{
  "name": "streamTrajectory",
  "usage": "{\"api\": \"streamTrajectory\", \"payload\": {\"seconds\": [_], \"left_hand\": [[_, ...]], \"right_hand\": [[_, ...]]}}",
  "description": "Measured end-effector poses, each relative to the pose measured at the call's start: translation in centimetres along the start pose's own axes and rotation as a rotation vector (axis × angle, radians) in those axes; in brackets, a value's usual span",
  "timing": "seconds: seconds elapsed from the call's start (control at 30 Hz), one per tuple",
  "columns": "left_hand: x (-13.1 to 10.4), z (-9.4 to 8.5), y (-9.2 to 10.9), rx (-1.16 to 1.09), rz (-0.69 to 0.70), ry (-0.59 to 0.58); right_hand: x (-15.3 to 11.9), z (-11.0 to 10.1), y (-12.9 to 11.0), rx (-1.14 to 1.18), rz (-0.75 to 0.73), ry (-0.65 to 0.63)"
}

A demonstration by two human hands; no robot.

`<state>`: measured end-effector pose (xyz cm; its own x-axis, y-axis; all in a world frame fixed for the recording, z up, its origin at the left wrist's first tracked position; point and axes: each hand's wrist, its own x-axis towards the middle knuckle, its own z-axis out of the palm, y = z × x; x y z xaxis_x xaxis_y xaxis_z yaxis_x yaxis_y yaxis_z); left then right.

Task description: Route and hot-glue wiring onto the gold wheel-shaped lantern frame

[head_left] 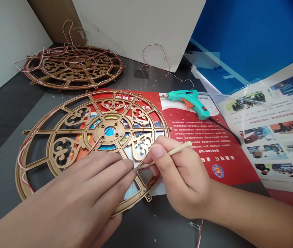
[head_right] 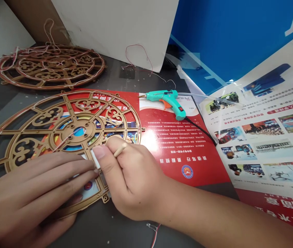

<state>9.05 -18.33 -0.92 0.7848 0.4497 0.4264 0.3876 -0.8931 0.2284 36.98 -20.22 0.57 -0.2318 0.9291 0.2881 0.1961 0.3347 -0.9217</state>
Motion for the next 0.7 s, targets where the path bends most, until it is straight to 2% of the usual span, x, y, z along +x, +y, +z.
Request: {"api": "streamTrajectory", "payload": {"seconds": [0.27, 0.43, 0.7], "left_hand": [[0.18, 0.27, -0.26, 0.018, 0.015, 0.048], [0.06, 0.03, -0.22, 0.012, 0.017, 0.005], [0.04, 0.12, -0.34, 0.019, 0.001, 0.019]], "right_hand": [[0.14, -0.16, -0.05, -0.013, 0.030, -0.015], [-0.07, -0.13, -0.08, -0.016, 0.030, 0.008], [0.02, -0.04, -0.73, -0.053, 0.055, 0.006]]}}
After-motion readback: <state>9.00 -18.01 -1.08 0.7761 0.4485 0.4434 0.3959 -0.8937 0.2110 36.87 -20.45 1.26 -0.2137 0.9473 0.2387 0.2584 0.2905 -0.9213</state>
